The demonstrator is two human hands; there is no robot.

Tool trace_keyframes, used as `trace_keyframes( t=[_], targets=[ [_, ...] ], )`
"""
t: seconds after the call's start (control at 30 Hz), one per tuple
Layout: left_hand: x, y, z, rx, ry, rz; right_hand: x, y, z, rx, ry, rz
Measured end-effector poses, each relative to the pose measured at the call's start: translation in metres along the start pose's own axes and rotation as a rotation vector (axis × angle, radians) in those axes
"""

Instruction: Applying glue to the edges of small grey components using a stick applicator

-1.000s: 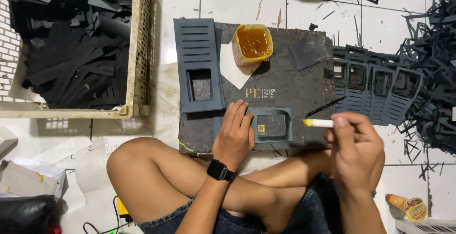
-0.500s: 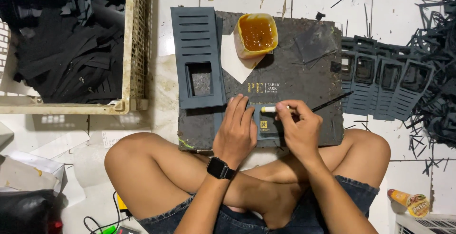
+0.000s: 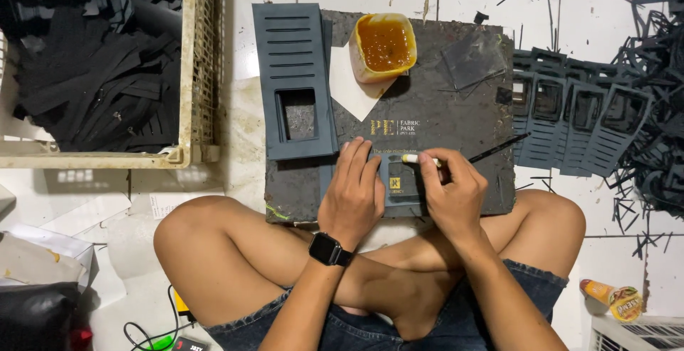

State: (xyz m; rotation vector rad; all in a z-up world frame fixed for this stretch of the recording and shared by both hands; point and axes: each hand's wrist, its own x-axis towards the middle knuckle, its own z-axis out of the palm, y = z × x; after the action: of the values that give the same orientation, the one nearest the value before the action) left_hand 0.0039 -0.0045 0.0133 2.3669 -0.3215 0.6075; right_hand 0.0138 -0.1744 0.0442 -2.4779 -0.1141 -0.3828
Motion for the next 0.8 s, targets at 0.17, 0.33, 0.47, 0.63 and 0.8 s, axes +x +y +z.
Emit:
trace_keyframes(
  t=[0.17,0.33,0.47,0.63,0.8],
  targets=[
    [-0.002,0.0,0.002,-0.003,-0.013,0.001,0.0,-0.01,0.002,0.059,-0.004,-0.047],
    [-0.003,-0.001,0.003,-0.004,-0.016,-0.001,-0.003,-0.002,0.01,0.089,-0.037,-0.14],
    [-0.002,0.0,0.002,-0.005,-0.006,0.0,-0.005,0.012,-0.002,-0.081,0.021,-0.205],
    [-0.002,-0.001,0.002,-0.018,0.004,0.008,-0.006,0.006,-0.004,-0.096,0.058,-0.172],
    [-0.002,-0.001,0.003,-0.022,0.01,0.01,0.0,-0.018,0.005,0.028,-0.015,-0.225]
  ],
)
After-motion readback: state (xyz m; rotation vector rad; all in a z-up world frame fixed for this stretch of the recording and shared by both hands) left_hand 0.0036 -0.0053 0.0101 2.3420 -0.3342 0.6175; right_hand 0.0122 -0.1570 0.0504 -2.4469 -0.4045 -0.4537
